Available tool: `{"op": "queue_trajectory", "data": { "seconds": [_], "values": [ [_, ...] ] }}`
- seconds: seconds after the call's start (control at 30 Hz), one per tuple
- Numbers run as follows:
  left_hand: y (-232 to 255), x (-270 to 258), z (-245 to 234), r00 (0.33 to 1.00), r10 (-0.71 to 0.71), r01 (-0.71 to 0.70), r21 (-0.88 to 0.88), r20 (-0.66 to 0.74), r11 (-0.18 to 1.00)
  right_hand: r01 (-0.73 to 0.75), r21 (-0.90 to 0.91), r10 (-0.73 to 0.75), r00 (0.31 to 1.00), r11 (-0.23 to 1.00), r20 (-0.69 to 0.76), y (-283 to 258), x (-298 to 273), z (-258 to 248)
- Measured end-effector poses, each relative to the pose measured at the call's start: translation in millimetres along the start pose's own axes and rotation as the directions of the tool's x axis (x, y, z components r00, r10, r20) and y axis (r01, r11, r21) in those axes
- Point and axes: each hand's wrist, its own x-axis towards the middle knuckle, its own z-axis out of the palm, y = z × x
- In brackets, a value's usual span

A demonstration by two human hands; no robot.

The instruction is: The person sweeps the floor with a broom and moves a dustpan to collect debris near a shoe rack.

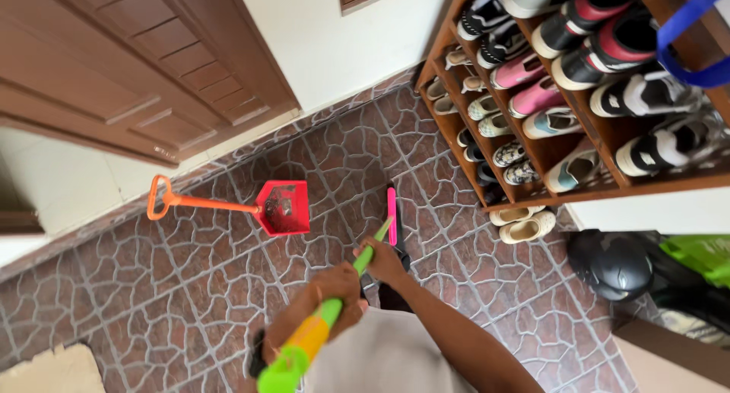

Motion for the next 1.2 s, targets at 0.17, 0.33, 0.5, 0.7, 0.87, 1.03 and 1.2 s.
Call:
{"op": "queue_trajectory", "data": {
  "seconds": [0.17,0.33,0.5,0.7,0.87,1.03,1.2],
  "values": [
    [14,15,3,0.997,0.076,-0.076,0.017,-0.021,0.997,0.078,0.022,-0.081,0.977,0.997,0.196,0,-1,-50],
    [-8,6,39,0.988,-0.082,0.081,-0.013,-0.130,0.997,-0.108,0.021,0.100,0.967,0.994,0.234,46,-14,-121],
    [-48,2,87,0.942,-0.102,0.026,-0.235,-0.321,0.972,-0.082,-0.278,0.129,0.979,0.957,0.157,71,-5,-138],
    [-45,2,24,0.942,0.024,-0.028,-0.008,-0.334,1.000,-0.022,-0.253,0.062,0.987,0.967,0.149,48,23,-61],
    [20,3,-41,0.979,-0.115,0.138,0.126,-0.168,0.982,0.150,-0.465,0.014,0.944,0.873,0.331,-28,57,18],
    [36,-2,-85,0.991,-0.119,0.128,0.176,-0.059,0.976,0.121,-0.427,0.078,0.905,0.896,0.418,-94,61,25],
    [9,-12,-88,0.998,-0.014,0.024,0.160,-0.064,0.987,0.052,-0.476,0.123,0.936,0.878,0.330,-68,55,-20]
  ]
}}
